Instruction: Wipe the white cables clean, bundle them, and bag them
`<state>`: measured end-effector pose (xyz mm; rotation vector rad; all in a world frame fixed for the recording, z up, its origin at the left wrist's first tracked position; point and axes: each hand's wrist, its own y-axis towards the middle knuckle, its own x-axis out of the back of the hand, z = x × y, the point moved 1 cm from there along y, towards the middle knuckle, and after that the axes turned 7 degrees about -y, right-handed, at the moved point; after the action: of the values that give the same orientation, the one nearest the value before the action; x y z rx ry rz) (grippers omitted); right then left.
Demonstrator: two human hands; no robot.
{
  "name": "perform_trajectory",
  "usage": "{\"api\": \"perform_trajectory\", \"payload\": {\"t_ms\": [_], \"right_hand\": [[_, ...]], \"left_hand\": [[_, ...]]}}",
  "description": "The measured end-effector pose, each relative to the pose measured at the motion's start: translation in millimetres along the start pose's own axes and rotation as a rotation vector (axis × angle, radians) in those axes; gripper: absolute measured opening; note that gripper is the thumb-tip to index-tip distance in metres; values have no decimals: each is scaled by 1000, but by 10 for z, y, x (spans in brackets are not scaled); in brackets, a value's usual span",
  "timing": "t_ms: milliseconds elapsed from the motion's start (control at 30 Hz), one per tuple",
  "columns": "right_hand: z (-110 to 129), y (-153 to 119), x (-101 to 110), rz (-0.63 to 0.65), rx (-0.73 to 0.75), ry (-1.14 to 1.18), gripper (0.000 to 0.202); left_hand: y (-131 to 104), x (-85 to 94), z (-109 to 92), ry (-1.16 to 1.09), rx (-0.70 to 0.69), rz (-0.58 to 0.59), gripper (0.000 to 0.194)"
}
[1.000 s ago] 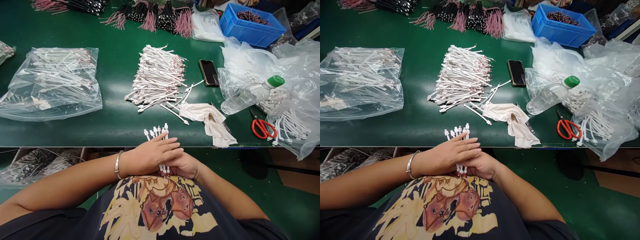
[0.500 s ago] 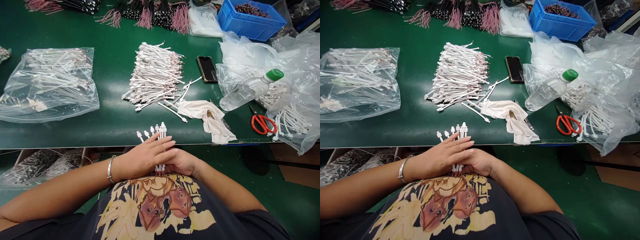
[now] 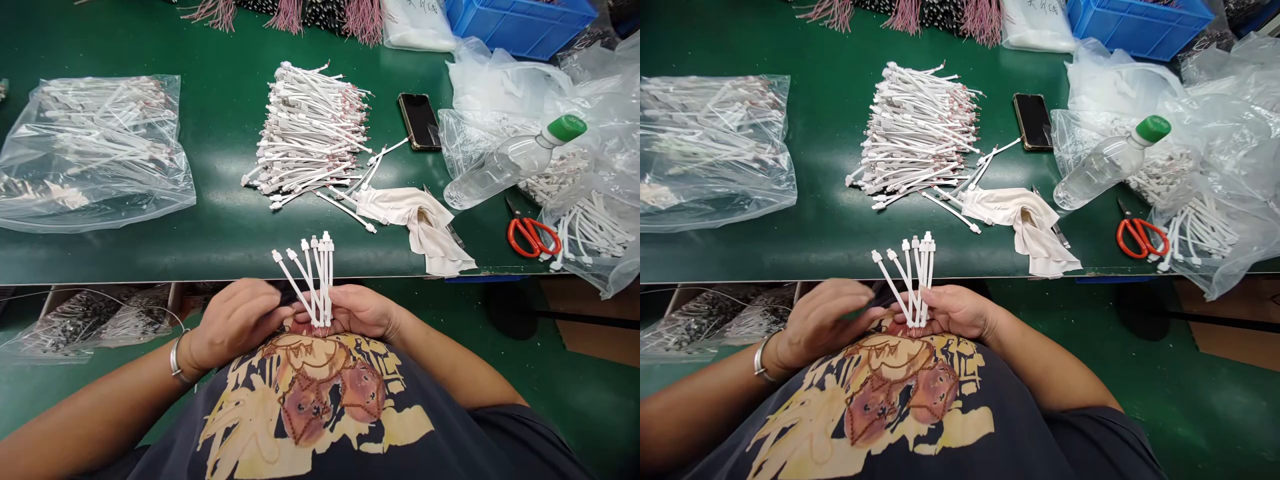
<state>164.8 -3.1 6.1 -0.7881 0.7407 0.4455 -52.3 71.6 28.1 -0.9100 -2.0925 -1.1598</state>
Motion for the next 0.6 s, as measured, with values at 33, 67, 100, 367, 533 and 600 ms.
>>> {"api": "perform_trajectory", "payload": {"t_ms": [33,67,100,367,533,600], "right_hand": [[2,0,1,0,2,-4,41],[5,2,0,1,0,-10,41],[7,4,-1,5,-2,-14,41],[27,37,-51,-40,-27,-35,42],[20,83,-90,-99,-43,-53,39],[24,103,-104,-106,-55,-76,37]], "left_hand": [[-43,-2,-22,-12,48,37,21],[-78,-12,-40,-33,120,89,9],[-105,-29,-54,-64,206,135,7],[-96,-188,-24,-372,517,237,25],[-14,-203,-18,-399,450,335,29],[-9,-193,-17,-375,417,357,29]]}}
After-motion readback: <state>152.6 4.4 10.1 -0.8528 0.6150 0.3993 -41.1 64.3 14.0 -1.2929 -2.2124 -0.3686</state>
